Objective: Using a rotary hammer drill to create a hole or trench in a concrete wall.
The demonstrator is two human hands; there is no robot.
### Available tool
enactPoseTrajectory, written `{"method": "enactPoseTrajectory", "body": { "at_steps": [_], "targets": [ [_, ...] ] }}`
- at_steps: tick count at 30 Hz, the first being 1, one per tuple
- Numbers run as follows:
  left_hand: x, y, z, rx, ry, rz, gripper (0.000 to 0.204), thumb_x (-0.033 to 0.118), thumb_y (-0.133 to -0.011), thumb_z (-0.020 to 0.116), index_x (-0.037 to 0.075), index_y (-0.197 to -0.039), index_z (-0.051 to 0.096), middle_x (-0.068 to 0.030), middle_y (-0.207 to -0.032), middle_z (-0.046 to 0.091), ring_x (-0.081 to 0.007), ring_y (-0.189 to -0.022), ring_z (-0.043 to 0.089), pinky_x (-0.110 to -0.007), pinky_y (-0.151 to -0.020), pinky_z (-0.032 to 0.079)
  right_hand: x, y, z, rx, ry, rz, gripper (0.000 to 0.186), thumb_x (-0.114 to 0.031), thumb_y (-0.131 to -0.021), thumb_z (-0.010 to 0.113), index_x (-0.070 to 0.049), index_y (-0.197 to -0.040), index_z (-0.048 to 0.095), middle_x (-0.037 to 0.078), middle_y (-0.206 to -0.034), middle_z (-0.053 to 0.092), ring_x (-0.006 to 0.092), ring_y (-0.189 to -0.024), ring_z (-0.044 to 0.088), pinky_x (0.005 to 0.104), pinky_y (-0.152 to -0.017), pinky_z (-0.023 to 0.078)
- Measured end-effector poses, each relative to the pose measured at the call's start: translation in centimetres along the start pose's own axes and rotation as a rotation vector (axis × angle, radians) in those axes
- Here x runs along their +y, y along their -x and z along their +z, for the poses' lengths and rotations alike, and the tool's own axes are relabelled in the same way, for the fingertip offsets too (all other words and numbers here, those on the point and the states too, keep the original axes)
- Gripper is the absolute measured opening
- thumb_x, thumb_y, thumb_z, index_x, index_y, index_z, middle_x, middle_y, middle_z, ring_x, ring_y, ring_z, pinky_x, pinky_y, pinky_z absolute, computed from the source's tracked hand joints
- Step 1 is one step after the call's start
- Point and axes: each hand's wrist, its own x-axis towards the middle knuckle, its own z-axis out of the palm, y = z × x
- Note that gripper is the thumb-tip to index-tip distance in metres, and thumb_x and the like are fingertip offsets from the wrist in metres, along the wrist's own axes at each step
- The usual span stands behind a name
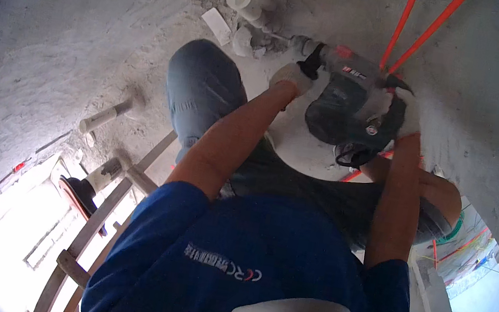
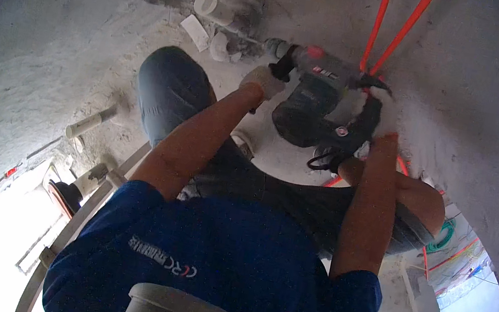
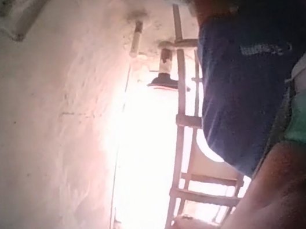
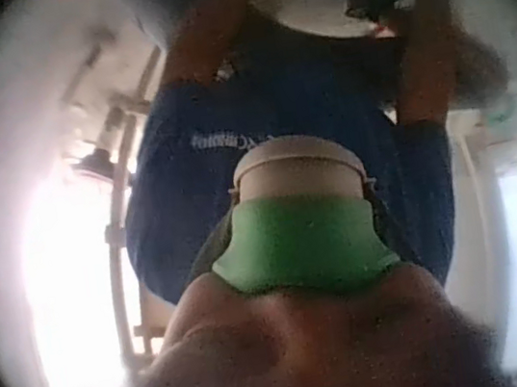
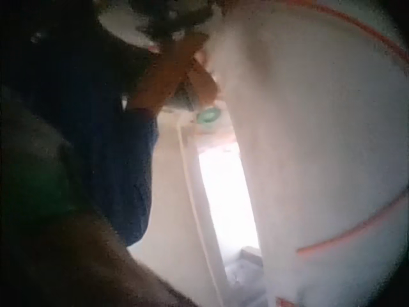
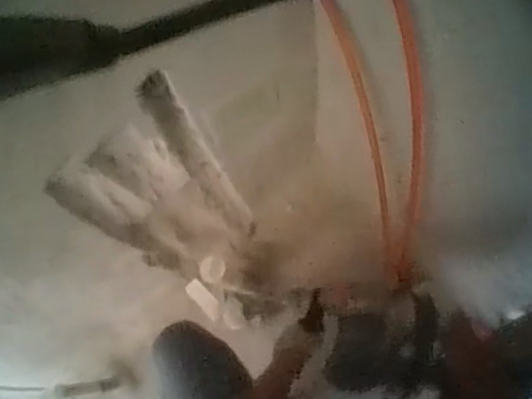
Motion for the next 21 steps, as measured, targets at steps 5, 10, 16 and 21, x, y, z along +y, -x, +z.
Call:
{"method": "enactPoseTrajectory", "body": {
  "at_steps": [5, 10, 16, 21],
  "targets": [
    [0.7, -0.1, 1.9, 0.085, -0.137, 0.304, 0.047, 0.039, -0.078, 0.067, 0.007, -0.111, 0.069, -0.0175, -0.1, 0.071, -0.0331, -0.093, 0.069, -0.042, -0.083, 0.053, -2.1, 3.8, 1.8, 0.02, -0.11, -0.003, 0.026, -0.02, -0.087, 0.058, -0.001, -0.105, 0.059, 0.01, -0.084, 0.064, 0.0222, -0.066, 0.064, 0.0332, -0.057, 0.056],
    [0.7, -1.4, 1.7, 0.203, -0.237, 0.371, 0.045, 0.039, -0.077, 0.067, 0.008, -0.109, 0.07, -0.0168, -0.099, 0.072, -0.0344, -0.095, 0.068, -0.043, -0.083, 0.053, -0.6, 4.4, 2.6, 0.001, -0.02, -0.177, 0.025, -0.019, -0.086, 0.058, 0.0, -0.103, 0.06, 0.011, -0.084, 0.064, 0.0228, -0.067, 0.064, 0.0323, -0.058, 0.055],
    [-1.1, -2.0, 2.4, 0.123, -0.1, 0.289, 0.044, 0.04, -0.079, 0.067, 0.008, -0.108, 0.071, -0.0126, -0.094, 0.073, -0.0306, -0.087, 0.07, -0.042, -0.077, 0.054, -0.1, 3.2, 2.7, -0.117, -0.177, 0.009, 0.027, -0.02, -0.084, 0.061, 0.0, -0.103, 0.06, 0.01, -0.083, 0.064, 0.0215, -0.066, 0.064, 0.0325, -0.059, 0.056],
    [-3.1, -1.0, 4.8, -0.017, 0.009, 0.25, 0.034, 0.03, -0.081, 0.067, 0.004, -0.104, 0.068, -0.0086, -0.078, 0.066, -0.0194, -0.067, 0.062, -0.036, -0.06, 0.049, -1.6, 3.7, 4.5, 0.09, 0.055, -0.008, 0.029, -0.022, -0.085, 0.062, 0.001, -0.103, 0.06, 0.009, -0.083, 0.063, 0.0205, -0.067, 0.063, 0.0309, -0.059, 0.054]
  ]
}}
